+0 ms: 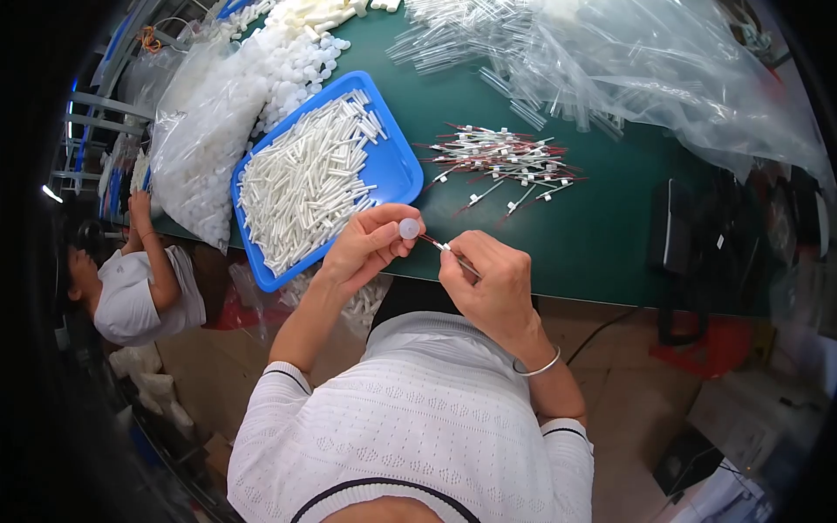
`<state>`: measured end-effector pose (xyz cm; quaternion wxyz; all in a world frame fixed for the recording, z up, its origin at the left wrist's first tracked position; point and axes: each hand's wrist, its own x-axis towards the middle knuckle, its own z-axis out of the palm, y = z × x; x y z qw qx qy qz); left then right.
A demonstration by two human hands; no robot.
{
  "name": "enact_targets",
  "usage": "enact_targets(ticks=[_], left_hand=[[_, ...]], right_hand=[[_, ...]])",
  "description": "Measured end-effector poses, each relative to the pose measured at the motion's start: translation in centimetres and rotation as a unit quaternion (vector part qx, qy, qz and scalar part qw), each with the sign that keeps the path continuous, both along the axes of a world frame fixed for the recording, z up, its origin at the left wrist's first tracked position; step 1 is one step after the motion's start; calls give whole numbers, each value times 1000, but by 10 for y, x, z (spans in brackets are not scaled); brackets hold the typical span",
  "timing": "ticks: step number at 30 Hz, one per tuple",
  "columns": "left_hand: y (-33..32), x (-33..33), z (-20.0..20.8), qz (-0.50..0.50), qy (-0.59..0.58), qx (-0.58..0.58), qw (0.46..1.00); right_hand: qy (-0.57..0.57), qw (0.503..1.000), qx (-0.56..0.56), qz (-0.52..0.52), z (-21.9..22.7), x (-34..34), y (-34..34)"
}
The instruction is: The recorder is assembling small plastic components by inserting a thin rod into a base part.
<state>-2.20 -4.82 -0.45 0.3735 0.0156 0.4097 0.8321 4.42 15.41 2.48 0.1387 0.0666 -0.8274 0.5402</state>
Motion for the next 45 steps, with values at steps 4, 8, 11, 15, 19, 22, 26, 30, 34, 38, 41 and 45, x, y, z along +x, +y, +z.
enact_targets(ticks=[4, 8, 11, 15, 19, 22, 26, 30, 34, 38, 41, 45], left_hand=[[1, 4, -3, 13, 9, 12, 1000], [2, 5, -1, 13, 9, 0, 1000], [4, 5, 4, 22, 34, -19, 999], [6, 7, 8, 47, 73, -65, 994], [7, 7, 9, 53, 95, -77, 991], [6, 5, 6, 29, 132, -86, 987], [9, 6, 3, 13, 132, -73, 988], [15, 12, -4, 45, 124, -52, 990], [24, 24, -8, 107, 171, -29, 979], [26, 30, -19, 127, 206, -5, 970], [22, 32, -16, 138, 218, 6, 966], [10, 25, 7, 95, 272, -87, 954]], right_hand=[[15, 1000, 23, -10, -1, 2, 0], [25, 999, 37, -8, -1, 3, -2], [45, 997, 57, -5, -2, 4, -3], [58, 995, 79, 18, -4, 4, -2], [61, 994, 86, 21, -4, 4, -1], [56, 994, 90, 24, -2, 1, 1], [59, 995, 70, 36, -3, -5, -3], [74, 994, 73, 41, -9, -8, -6], [113, 986, 123, 24, -18, -7, -10], [113, 990, 79, 15, -32, -5, -19], [47, 997, -31, 47, -32, -4, -22], [-150, 938, -225, 216, -26, -19, -3]])
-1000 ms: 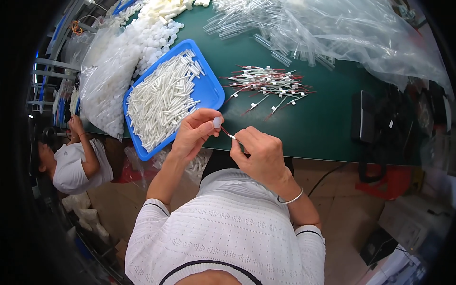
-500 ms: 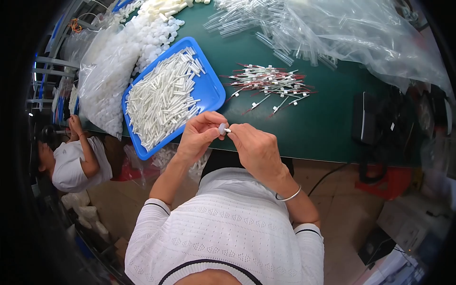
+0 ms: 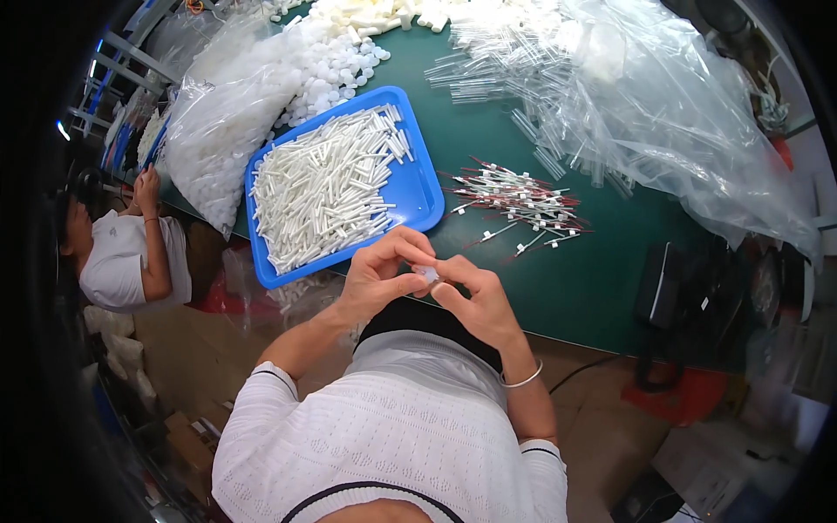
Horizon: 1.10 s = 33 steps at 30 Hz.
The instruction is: The recorder is assembling small plastic components by inserting a thin rod into a base part.
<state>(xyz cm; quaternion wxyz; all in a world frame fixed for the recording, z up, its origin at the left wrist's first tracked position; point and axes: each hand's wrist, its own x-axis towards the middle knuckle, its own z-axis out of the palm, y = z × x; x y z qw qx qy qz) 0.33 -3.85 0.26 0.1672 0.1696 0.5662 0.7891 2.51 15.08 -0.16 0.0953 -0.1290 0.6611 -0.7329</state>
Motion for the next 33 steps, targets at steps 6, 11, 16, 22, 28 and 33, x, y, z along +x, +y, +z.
enact_targets(ticks=[6, 11, 16, 22, 28, 33], left_hand=[[-28, -80, 28, -13, 235, -285, 929], [-47, -160, -21, 100, 543, -484, 679], [-50, -175, -11, 20, 589, -512, 624], [-21, -87, 19, 66, 269, -372, 886], [-2, -29, 3, -9, 40, -131, 991], [1, -23, -2, 1, 39, -120, 992]], right_hand=[[-107, 986, -129, 19, 5, -7, 2], [-69, 987, -137, -52, -3, 0, 6], [-119, 981, -143, -59, -12, 7, 17], [-6, 961, -226, -159, 6, -4, 5], [44, 949, -267, -160, 12, -13, -3], [24, 950, -267, -157, 4, -8, -4]])
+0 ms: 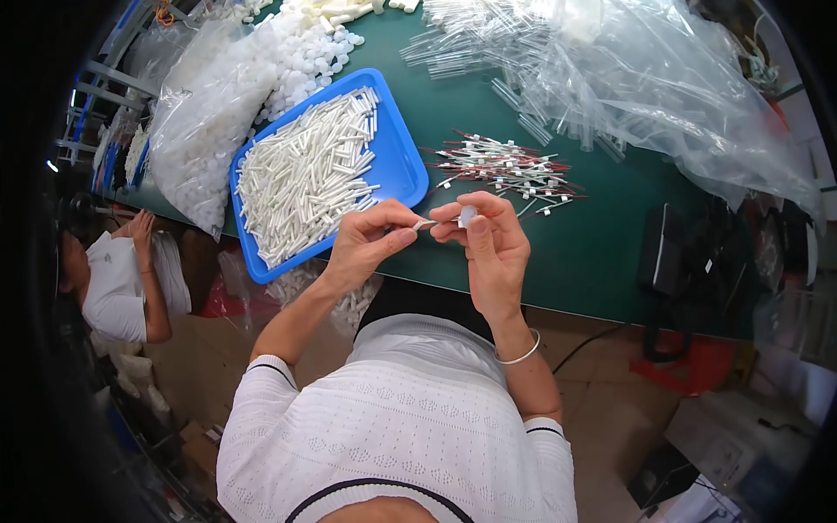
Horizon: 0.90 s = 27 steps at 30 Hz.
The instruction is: The recorder is assembling small plastic components by inserting a thin rod into a base part.
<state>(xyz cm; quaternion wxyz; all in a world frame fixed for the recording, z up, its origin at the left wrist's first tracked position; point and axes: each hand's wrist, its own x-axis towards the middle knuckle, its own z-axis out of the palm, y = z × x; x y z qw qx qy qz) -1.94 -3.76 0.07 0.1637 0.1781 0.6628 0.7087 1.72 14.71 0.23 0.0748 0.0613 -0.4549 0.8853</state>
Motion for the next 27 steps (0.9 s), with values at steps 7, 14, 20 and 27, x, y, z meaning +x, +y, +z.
enact_targets(ticks=[7, 14, 20, 27], left_hand=[[2, 2, 3, 70, 183, -56, 979], [-4, 1, 32, -13, 322, -202, 925], [-13, -75, 53, -168, 139, -129, 967], [-60, -333, -12, 304, 385, -405, 772]], right_hand=[[-14, 991, 123, -43, 9, 10, -14], [-28, 938, 345, -8, 0, 3, 2], [-131, 983, 106, 74, -4, -6, 10], [-142, 990, 6, 19, -5, -12, 35]])
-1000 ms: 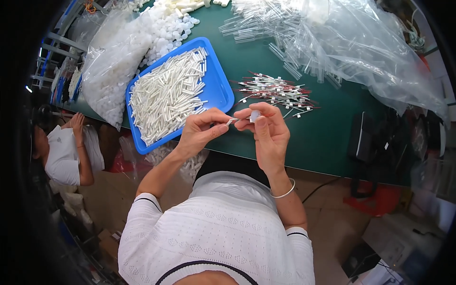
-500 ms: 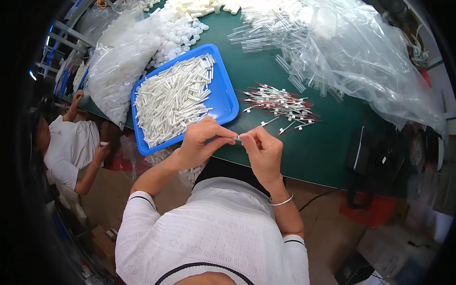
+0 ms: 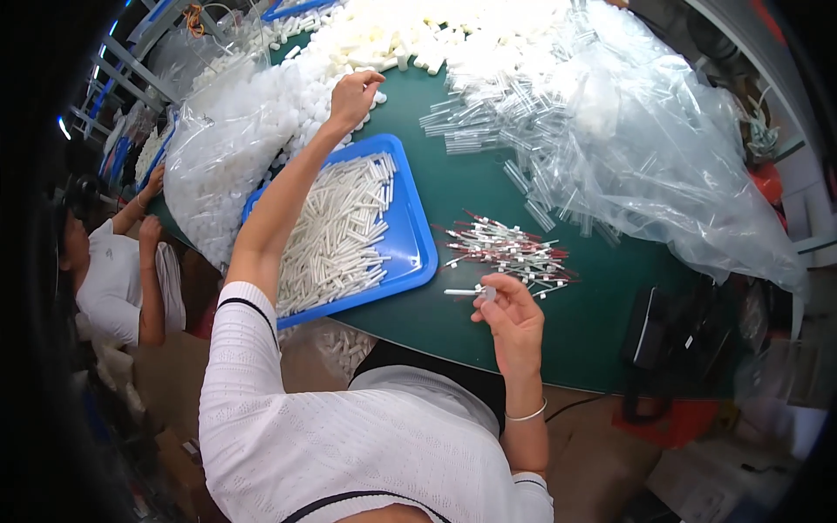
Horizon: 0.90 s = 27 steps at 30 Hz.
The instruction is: The recorder is assembling small plastic components by inserting a thin rod into a base part.
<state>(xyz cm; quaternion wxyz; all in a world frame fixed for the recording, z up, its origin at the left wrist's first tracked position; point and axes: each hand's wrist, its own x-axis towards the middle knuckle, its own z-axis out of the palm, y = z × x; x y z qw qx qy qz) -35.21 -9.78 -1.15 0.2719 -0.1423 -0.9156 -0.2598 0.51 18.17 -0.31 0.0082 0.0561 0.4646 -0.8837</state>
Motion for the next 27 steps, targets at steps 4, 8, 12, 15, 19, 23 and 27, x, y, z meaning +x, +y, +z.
enact_targets(ticks=[4, 8, 12, 15, 19, 23, 27], left_hand=[[23, -71, -15, 106, -28, -44, 993], [30, -86, -17, 109, -81, -66, 989], [16, -76, -16, 81, -23, -61, 995], [4, -44, -4, 42, -29, 68, 996], [25, 44, 21, -99, -129, 203, 966], [18, 55, 18, -87, -80, 132, 984], [43, 3, -3, -80, -8, 26, 996]], right_hand=[[-17, 1000, 15, -9, -5, 6, 0], [-39, 999, 15, 0, -13, 18, 2], [-38, 999, 21, 3, -10, 18, 7], [-33, 999, 9, 24, -8, 7, 4], [-3, 1000, -23, 18, 1, -5, 5], [4, 998, -38, 51, 7, -9, -9], [6, 998, -4, 66, -1, 4, -11]])
